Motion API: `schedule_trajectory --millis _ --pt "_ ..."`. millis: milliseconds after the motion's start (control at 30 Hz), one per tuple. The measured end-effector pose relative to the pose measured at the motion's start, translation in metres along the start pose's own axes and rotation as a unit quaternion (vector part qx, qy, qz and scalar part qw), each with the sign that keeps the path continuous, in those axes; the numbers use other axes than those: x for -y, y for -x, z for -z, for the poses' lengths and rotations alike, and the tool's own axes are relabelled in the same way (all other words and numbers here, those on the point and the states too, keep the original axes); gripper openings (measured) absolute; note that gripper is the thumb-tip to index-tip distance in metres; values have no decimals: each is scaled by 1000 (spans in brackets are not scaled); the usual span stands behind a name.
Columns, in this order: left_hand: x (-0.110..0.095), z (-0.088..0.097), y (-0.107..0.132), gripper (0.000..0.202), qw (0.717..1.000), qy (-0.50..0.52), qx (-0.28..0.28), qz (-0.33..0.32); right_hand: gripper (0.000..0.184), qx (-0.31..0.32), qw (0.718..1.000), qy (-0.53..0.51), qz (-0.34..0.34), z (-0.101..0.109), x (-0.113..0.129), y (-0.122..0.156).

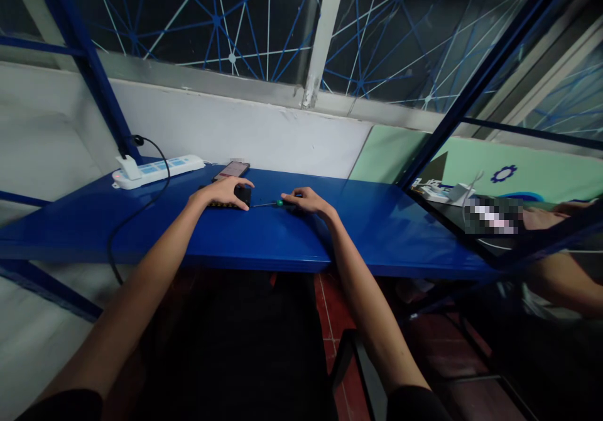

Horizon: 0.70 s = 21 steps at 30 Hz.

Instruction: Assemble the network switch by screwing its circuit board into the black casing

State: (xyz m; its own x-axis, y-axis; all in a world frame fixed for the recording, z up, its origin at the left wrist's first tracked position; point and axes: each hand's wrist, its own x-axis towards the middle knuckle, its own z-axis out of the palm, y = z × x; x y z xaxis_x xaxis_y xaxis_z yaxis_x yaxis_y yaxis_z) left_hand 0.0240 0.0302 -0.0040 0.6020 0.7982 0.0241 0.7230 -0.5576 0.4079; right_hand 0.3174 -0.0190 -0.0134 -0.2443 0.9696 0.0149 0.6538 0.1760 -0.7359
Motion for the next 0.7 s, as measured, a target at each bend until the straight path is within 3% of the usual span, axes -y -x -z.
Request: schedule_trajectory --millis 167,267,400,700 --pt "-1 1 1 85 1000 -4 -3 2 45 31 997 -59 -45 3 2 4" --pt "-1 0 0 84 1000 -1 -5 0 42 35 998 -43 -29 2 0 2" --pt "1 0 -1 85 1000 -6 4 3 55 22 1000 -1 -2 0 -1 0" --pt "4 0 -1 82 1000 3 3 -5 41 45 995 -81 -37 3 5 5"
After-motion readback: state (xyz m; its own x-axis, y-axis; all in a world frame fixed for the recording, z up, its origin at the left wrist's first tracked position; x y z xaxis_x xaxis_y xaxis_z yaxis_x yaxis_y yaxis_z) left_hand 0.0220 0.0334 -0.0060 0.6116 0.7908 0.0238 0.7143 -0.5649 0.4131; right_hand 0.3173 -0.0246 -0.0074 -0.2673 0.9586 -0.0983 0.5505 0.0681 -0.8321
